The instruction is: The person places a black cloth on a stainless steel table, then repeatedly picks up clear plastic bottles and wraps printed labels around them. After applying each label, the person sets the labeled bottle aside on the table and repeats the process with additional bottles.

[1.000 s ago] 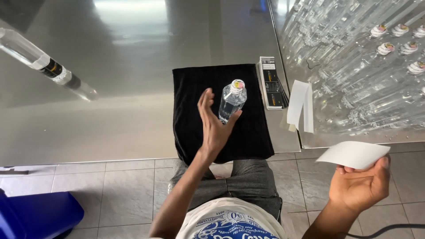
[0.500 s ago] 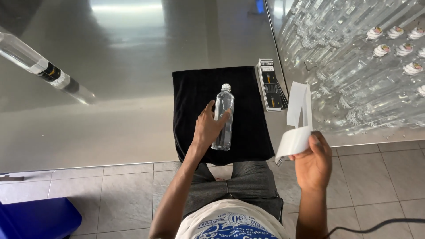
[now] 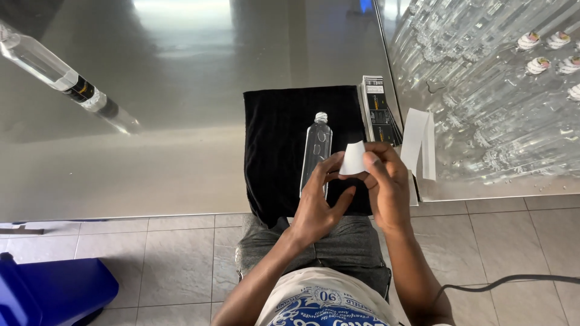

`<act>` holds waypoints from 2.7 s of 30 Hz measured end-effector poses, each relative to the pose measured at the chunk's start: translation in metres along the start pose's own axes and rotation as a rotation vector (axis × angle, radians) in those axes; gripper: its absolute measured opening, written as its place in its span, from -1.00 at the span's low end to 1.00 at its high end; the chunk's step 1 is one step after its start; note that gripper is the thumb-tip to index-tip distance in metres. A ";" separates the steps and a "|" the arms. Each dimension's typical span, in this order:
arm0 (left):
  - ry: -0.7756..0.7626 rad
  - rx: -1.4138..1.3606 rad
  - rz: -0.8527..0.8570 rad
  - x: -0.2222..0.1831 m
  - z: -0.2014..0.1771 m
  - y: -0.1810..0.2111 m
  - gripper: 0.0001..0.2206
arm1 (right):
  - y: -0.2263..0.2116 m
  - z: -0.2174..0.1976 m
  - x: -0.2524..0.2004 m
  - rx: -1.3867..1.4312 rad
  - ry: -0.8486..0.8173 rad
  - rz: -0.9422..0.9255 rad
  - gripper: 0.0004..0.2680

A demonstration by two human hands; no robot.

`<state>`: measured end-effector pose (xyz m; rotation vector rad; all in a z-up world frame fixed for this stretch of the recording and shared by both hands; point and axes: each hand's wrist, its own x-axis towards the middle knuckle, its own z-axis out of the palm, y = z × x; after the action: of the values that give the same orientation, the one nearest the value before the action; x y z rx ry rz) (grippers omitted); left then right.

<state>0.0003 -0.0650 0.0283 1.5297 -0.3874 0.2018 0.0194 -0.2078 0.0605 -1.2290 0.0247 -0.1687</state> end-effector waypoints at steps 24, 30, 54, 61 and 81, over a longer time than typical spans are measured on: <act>0.426 -0.753 -0.449 -0.010 -0.027 -0.049 -0.83 | 0.060 -0.022 -0.033 -0.291 -0.002 -0.038 -0.74; 0.431 -0.418 -0.458 -0.009 -0.043 -0.037 -0.70 | 0.087 -0.019 -0.028 -0.318 0.049 -0.001 -0.80; 0.735 -0.459 -0.484 0.011 -0.037 -0.001 -0.78 | 0.153 -0.071 0.036 -0.254 0.082 0.138 -0.77; 0.717 -0.374 -0.499 0.002 -0.032 -0.022 -0.75 | 0.147 -0.101 0.033 -0.425 0.152 0.082 -0.80; 0.635 -0.067 -0.188 -0.018 -0.034 -0.044 -0.90 | 0.092 -0.079 0.016 -1.087 -0.043 -0.470 -0.63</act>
<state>0.0041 -0.0311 -0.0188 1.3431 0.2501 0.5013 0.0375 -0.2537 -0.0515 -2.3131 -0.2418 -0.5878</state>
